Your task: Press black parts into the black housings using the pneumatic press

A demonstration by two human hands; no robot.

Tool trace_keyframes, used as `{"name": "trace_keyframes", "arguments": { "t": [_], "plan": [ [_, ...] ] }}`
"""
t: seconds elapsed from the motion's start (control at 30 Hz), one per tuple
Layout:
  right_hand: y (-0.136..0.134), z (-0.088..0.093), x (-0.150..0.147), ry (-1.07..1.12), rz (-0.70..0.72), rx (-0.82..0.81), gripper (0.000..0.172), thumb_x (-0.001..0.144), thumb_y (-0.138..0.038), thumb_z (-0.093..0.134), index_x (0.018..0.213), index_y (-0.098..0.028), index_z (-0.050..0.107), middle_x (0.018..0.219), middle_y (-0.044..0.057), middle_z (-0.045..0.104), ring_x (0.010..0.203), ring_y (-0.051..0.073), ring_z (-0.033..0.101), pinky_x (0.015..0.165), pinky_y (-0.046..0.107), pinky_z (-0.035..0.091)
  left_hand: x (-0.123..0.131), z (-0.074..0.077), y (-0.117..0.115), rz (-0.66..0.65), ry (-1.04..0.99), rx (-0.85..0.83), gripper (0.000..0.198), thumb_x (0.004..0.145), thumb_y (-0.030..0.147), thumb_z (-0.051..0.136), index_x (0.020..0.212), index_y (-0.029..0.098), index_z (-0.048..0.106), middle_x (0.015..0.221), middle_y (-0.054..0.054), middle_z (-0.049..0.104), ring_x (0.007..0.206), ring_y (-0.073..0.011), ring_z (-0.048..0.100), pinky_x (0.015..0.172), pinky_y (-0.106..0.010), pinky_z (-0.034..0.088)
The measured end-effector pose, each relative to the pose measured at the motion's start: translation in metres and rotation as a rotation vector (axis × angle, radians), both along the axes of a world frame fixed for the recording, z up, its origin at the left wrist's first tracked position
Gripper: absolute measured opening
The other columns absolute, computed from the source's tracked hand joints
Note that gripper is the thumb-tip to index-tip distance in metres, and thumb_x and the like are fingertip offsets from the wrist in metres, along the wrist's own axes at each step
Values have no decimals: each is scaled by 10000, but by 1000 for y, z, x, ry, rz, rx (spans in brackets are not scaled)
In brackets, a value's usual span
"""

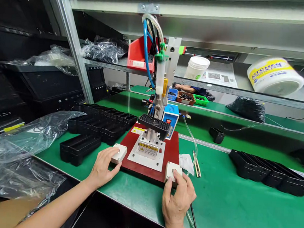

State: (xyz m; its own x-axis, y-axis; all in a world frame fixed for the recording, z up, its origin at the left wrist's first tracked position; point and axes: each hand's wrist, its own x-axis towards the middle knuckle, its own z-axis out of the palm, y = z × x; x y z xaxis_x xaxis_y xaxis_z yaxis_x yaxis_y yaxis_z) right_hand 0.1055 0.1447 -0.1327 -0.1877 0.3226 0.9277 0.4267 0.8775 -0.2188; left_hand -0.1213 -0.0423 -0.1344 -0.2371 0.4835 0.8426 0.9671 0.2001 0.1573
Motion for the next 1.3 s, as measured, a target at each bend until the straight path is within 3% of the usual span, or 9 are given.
{"name": "trace_keyframes", "arguments": {
  "t": [0.1,0.2,0.4,0.5,0.73,1.3],
  "plan": [
    [-8,-2,7,50,125,82,173,858,-128,610,1029,-142,588,969,115,675,999,280,602,877,454,461,2,-3,-3,-18,-29,10,503,828,152,624,1299,157,446,1220,-144,607,1190,-284,548,976,-442,458],
    [-16,-4,7,7,292,173,202,848,-52,593,1034,-129,585,873,81,658,800,186,622,738,324,503,0,-3,-3,-4,-63,-1,477,833,176,625,1284,170,471,1288,-155,562,1224,-297,523,989,-462,461],
    [-29,-7,-3,-282,549,34,65,897,-77,546,903,-136,573,628,-15,526,517,95,484,520,235,395,-1,-4,-3,-20,-102,2,433,839,184,612,1258,189,502,1311,-148,537,1239,-297,510,998,-478,481],
    [-29,-6,-5,-316,558,-4,101,911,-103,535,826,-154,556,584,-38,459,479,84,431,491,232,349,-1,-3,-3,-34,-113,8,441,838,180,616,1262,192,497,1305,-146,537,1243,-296,505,1005,-487,480],
    [-26,-1,-5,-280,520,-74,127,925,-136,520,809,-161,567,614,-14,555,492,82,506,511,210,398,-2,-1,-3,-59,-125,11,450,833,168,618,1265,199,493,1279,-141,550,1239,-296,509,1006,-501,482],
    [-23,-6,-4,-233,478,-143,155,939,-170,529,792,-168,579,599,-37,544,456,63,461,489,209,367,-1,2,-2,-65,-116,25,436,831,160,619,1252,196,509,1265,-129,571,1224,-286,525,1008,-486,489]
  ]
}}
